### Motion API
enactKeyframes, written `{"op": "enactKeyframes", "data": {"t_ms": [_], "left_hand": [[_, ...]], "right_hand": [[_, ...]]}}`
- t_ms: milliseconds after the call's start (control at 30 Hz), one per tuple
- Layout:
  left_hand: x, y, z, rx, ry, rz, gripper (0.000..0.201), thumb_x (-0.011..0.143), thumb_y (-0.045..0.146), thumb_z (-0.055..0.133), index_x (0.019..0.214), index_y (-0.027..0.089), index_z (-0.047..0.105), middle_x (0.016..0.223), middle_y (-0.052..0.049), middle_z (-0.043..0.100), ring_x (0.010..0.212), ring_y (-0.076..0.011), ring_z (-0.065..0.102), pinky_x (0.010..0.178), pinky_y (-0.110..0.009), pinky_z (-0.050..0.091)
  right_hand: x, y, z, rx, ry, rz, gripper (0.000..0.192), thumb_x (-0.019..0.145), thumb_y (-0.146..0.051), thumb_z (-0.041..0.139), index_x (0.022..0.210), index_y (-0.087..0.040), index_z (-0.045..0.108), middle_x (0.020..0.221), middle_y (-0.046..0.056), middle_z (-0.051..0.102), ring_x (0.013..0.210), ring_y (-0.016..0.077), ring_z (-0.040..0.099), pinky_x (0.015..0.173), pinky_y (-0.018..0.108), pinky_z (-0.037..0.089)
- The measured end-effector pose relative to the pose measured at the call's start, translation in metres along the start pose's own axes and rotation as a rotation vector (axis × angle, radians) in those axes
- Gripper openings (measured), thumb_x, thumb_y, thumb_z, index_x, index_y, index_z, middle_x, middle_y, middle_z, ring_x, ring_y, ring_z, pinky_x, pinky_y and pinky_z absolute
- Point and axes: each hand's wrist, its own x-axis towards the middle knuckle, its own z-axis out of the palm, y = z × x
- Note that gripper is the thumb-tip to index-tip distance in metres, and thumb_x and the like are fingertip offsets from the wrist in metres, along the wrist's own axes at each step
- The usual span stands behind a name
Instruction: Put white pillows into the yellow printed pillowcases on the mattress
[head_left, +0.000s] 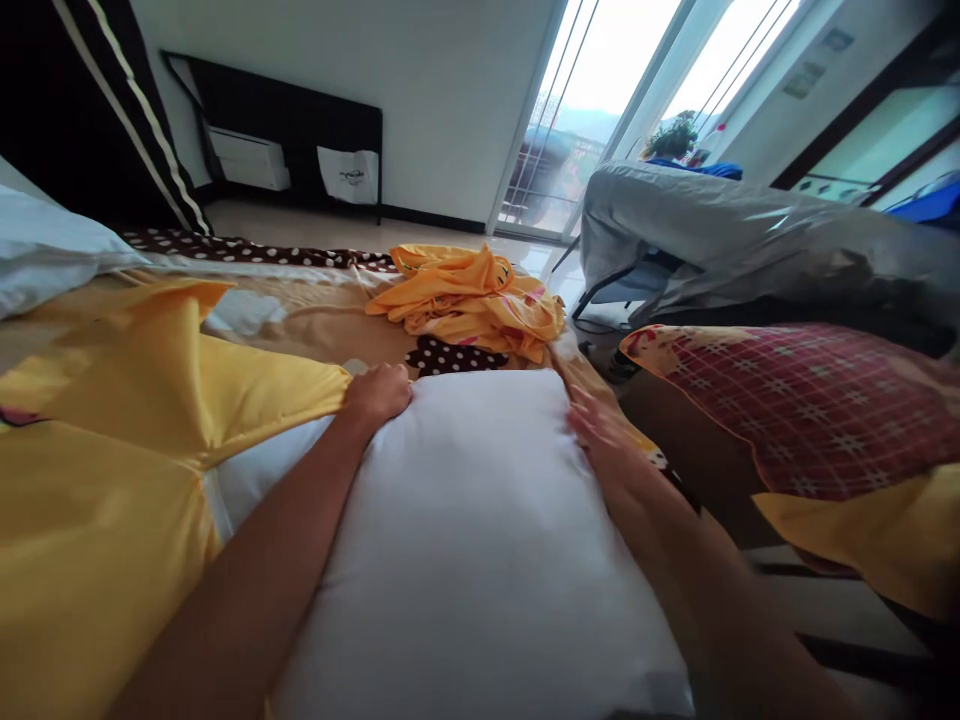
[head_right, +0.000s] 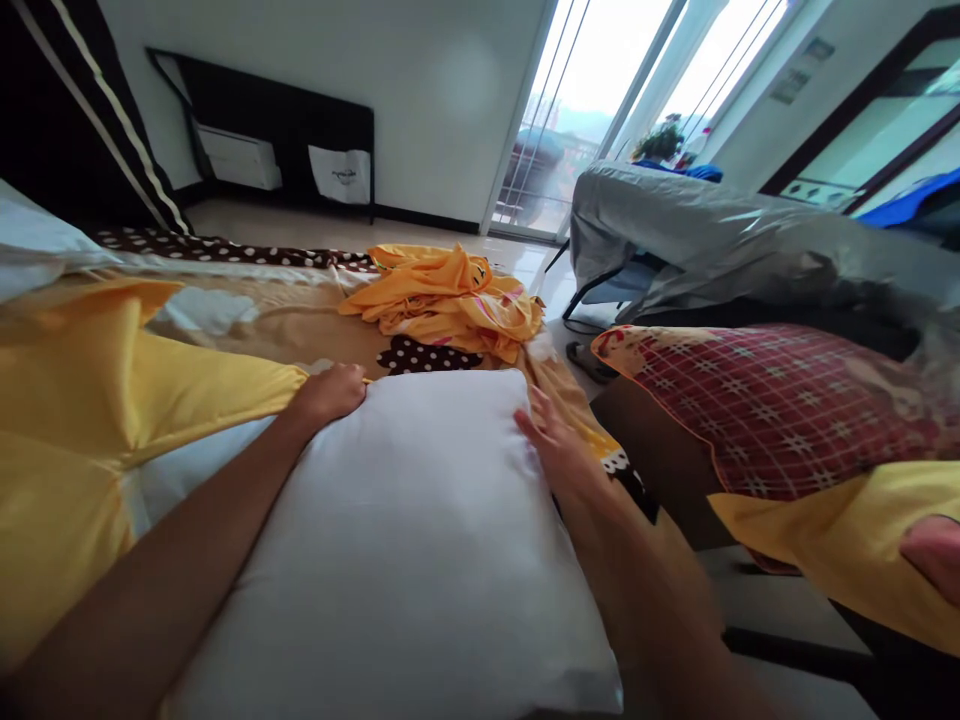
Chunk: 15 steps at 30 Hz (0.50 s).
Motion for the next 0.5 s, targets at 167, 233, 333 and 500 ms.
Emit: {"op": "enactKeyframes", "data": {"t_ms": [167,233,333,500], "left_hand": [[0.003,-0.004,0.005,-0.067,0.042,-0.062,0.040,0.086,0.017,0.039,0.114,0.016,0.067,0.113,-0.021,0.067,0.109,-0.0296,0.064,0.085,-0.035,0.053],[0.005,-0.006,0.006,-0.091,0.048,-0.076,0.038,0.086,0.018,0.040,0.113,0.018,0.067,0.114,-0.019,0.067,0.108,-0.0292,0.064,0.084,-0.035,0.053],[0.007,-0.008,0.005,-0.114,0.062,-0.085,0.038,0.086,0.021,0.042,0.113,0.017,0.067,0.117,-0.019,0.066,0.109,-0.0288,0.064,0.085,-0.035,0.053],[0.007,-0.009,0.007,-0.135,0.077,-0.031,0.035,0.084,0.021,0.044,0.109,0.016,0.068,0.115,-0.019,0.067,0.107,-0.0286,0.064,0.085,-0.035,0.052]], "right_hand": [[0.021,-0.018,0.048,0.313,-0.117,0.128,0.083,0.076,-0.064,0.060,0.143,-0.021,0.042,0.140,0.012,0.054,0.117,0.0268,0.061,0.095,0.039,0.052],[0.018,-0.010,0.051,0.342,-0.126,0.142,0.072,0.075,-0.063,0.061,0.134,-0.021,0.052,0.126,0.011,0.065,0.103,0.0270,0.068,0.083,0.039,0.058],[0.012,0.001,0.043,0.345,-0.134,0.153,0.056,0.073,-0.057,0.065,0.114,-0.019,0.065,0.104,0.011,0.074,0.087,0.0271,0.071,0.073,0.038,0.059],[-0.012,-0.015,0.038,0.222,-0.084,0.051,0.044,0.082,-0.051,0.056,0.102,-0.015,0.071,0.090,0.011,0.075,0.080,0.0250,0.072,0.068,0.034,0.058]]}}
